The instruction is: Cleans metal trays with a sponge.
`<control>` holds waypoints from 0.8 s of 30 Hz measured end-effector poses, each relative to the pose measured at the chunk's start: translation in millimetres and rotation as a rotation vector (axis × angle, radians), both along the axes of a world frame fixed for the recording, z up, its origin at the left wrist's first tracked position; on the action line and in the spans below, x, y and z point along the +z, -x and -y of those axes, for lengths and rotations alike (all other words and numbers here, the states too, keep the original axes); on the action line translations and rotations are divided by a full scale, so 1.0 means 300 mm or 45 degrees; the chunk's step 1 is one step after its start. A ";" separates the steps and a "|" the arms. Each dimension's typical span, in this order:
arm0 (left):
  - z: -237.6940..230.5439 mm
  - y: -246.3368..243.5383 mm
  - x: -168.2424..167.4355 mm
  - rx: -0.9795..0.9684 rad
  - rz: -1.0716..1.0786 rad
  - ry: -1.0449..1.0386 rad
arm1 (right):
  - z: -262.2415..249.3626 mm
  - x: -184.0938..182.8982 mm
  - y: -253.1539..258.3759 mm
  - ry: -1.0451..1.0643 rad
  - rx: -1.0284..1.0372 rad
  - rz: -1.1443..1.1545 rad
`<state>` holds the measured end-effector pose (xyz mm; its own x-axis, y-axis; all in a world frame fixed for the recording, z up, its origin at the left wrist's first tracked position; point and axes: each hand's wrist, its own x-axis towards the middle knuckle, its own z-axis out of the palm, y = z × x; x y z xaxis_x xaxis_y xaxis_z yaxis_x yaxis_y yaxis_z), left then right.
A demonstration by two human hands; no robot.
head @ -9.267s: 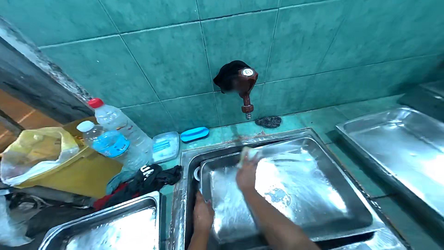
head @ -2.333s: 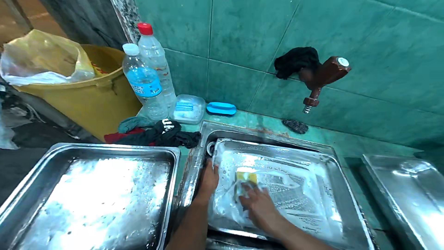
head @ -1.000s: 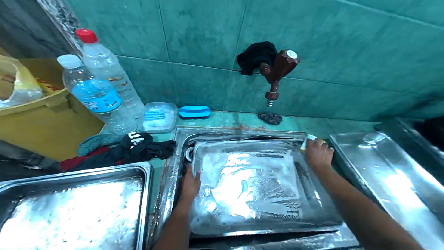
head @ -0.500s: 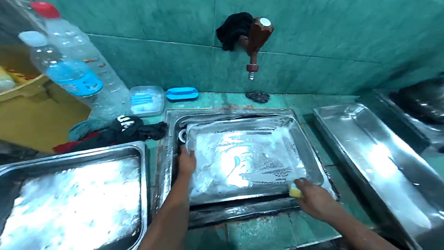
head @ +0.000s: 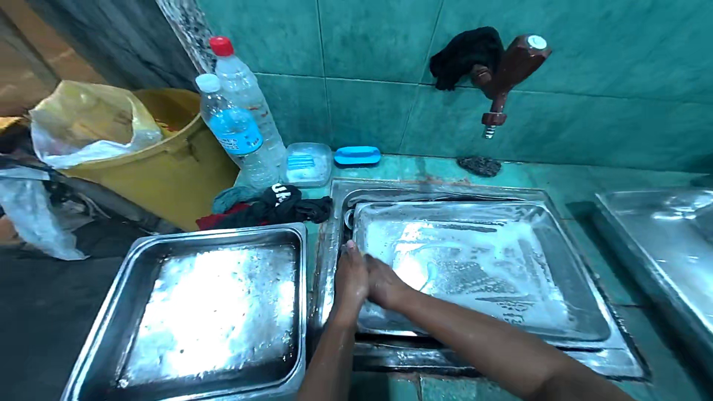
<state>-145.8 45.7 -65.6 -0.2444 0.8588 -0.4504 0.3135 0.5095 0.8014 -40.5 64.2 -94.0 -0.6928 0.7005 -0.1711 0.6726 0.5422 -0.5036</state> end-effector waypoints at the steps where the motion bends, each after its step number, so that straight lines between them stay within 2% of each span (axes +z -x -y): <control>1: 0.011 -0.007 0.013 -0.016 -0.070 -0.094 | -0.074 0.005 0.016 -0.024 -0.079 0.027; 4: 0.051 -0.022 0.019 -0.074 -0.176 -0.264 | -0.339 -0.043 0.036 -0.149 -0.208 0.146; 7: 0.089 -0.011 0.008 -0.181 -0.225 -0.069 | -0.438 -0.052 0.039 -0.130 -0.440 0.184; 11: 0.125 -0.012 -0.001 -0.422 -0.352 0.458 | -0.215 -0.070 -0.038 0.025 -0.518 0.125; 13: 0.127 -0.025 -0.005 -0.514 -0.421 0.560 | -0.053 -0.087 -0.118 0.154 -0.433 0.146; 16: 0.123 -0.043 -0.005 -0.580 -0.550 0.526 | 0.148 -0.035 -0.227 0.435 -0.254 0.178; 18: 0.132 -0.048 0.005 -0.622 -0.616 0.511 | 0.227 0.024 -0.264 0.535 -0.256 0.186; 21: 0.143 -0.043 0.068 -0.660 -0.645 0.482 | 0.248 0.128 -0.287 0.473 -0.204 0.243; 24: 0.142 -0.026 0.203 -0.742 -0.653 0.387 | 0.250 0.257 -0.257 0.335 -0.073 0.236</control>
